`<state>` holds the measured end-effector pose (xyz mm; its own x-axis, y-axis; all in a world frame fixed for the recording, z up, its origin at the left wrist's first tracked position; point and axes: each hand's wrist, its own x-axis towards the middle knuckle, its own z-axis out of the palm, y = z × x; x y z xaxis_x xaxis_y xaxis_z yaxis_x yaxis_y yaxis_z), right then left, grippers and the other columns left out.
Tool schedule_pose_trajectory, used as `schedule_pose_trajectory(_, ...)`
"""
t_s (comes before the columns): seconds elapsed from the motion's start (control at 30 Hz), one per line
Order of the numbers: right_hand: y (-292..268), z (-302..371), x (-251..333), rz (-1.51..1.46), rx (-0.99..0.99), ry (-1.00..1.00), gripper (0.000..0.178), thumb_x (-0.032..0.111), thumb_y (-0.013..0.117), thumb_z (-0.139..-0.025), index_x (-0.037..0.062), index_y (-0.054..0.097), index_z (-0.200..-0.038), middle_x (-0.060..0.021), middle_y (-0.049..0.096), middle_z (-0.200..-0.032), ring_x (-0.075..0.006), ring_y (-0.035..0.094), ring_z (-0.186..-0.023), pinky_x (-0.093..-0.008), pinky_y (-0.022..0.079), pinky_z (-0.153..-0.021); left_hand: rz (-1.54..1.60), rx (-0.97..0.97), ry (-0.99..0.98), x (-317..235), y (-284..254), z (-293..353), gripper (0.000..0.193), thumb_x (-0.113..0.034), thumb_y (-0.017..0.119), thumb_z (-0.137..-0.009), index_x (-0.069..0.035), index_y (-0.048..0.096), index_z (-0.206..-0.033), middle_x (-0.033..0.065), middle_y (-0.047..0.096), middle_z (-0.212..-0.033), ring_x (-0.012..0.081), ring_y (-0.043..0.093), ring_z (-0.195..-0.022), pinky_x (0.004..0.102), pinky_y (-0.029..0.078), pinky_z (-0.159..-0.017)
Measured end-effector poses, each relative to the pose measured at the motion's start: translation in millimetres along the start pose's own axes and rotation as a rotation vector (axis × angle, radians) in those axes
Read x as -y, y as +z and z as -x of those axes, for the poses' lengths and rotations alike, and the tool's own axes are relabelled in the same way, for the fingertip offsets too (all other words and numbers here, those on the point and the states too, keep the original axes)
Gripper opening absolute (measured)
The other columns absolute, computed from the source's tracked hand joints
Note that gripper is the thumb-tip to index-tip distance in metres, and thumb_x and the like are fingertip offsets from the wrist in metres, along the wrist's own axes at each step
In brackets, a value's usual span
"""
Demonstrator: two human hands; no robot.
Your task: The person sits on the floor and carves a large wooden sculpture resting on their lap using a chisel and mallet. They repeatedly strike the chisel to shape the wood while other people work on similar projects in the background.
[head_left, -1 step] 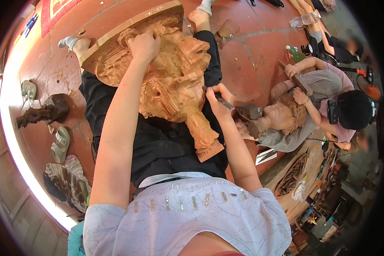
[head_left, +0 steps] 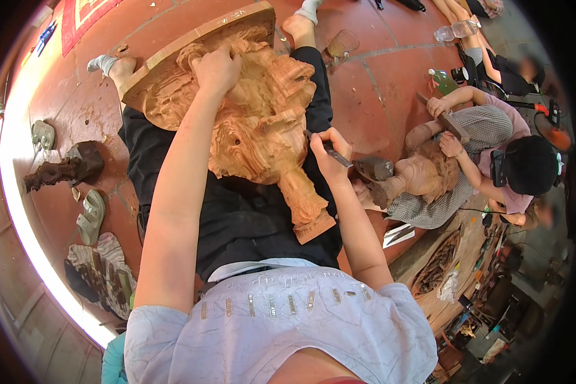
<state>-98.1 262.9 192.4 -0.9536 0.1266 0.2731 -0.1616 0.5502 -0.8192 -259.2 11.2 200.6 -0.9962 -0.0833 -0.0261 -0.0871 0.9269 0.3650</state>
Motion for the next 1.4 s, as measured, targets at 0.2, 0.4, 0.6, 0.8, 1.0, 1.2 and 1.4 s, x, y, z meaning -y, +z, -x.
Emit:
schedule_pose_trajectory(0.2,7,-24,12,-0.032,0.013,0.115,0.020,0.008,0.068,-0.077,0.0016,0.051,-0.068,-0.0109,0.056,-0.061,-0.0158,0.055,-0.053,-0.0298,0.044,-0.054,-0.001,-0.010,0.001,2,5,0,0.034,-0.037,0.048,-0.088,-0.010,0.062,-0.102,0.0154,0.069,-0.090,0.0320,0.064,-0.091,0.0455,0.035,-0.089)
schedule_pose_trajectory(0.4,-2,-5,-2,-0.009,-0.004,0.069,0.021,0.008,0.067,-0.077,0.0020,0.050,-0.066,-0.0099,0.054,-0.058,-0.0162,0.054,-0.052,-0.0304,0.043,-0.052,0.014,-0.014,0.002,3,2,0,0.033,-0.036,0.048,-0.088,-0.009,0.063,-0.100,0.0157,0.069,-0.088,0.0324,0.063,-0.090,0.0455,0.035,-0.089)
schedule_pose_trajectory(0.6,11,-21,-1,-0.078,-0.039,0.064,0.022,0.010,0.067,-0.078,0.0015,0.051,-0.067,-0.0084,0.052,-0.056,-0.0122,0.051,-0.051,-0.0290,0.042,-0.052,0.005,0.001,-0.006,3,5,0,0.032,-0.035,0.048,-0.088,-0.009,0.063,-0.099,0.0160,0.068,-0.088,0.0326,0.063,-0.090,0.0459,0.034,-0.088)
schedule_pose_trajectory(0.8,1,-14,-9,-0.083,0.005,0.177,0.024,0.010,0.066,-0.078,0.0021,0.049,-0.064,-0.0063,0.049,-0.054,-0.0093,0.046,-0.050,-0.0283,0.041,-0.050,0.019,-0.012,-0.004,6,0,-3,0.034,-0.036,0.047,-0.088,-0.009,0.062,-0.101,0.0169,0.068,-0.090,0.0329,0.063,-0.092,0.0459,0.034,-0.088)
schedule_pose_trajectory(1.0,12,-13,-4,-0.108,-0.078,0.058,0.024,0.009,0.066,-0.079,0.0009,0.049,-0.065,-0.0070,0.048,-0.055,-0.0091,0.045,-0.050,-0.0284,0.040,-0.049,0.007,-0.033,0.018,-2,-3,-1,0.036,-0.035,0.047,-0.089,-0.007,0.064,-0.101,0.0183,0.068,-0.090,0.0335,0.063,-0.092,0.0467,0.036,-0.088)
schedule_pose_trajectory(1.2,-7,-13,5,-0.116,-0.030,0.153,0.021,0.009,0.065,-0.078,0.0009,0.051,-0.065,-0.0080,0.051,-0.057,-0.0110,0.049,-0.053,-0.0273,0.041,-0.052,0.047,-0.038,0.007,11,14,-7,0.040,-0.041,0.047,-0.088,-0.009,0.065,-0.106,0.0217,0.068,-0.090,0.0370,0.064,-0.092,0.0503,0.040,-0.088)
schedule_pose_trajectory(1.4,-9,-10,6,-0.178,-0.042,0.141,0.024,0.010,0.066,-0.077,0.0024,0.048,-0.065,-0.0112,0.057,-0.060,-0.0207,0.055,-0.052,-0.0327,0.042,-0.051,0.021,-0.024,0.022,-6,-5,-1,0.033,-0.035,0.048,-0.089,-0.008,0.064,-0.100,0.0133,0.068,-0.083,0.0324,0.063,-0.084,0.0442,0.036,-0.085)
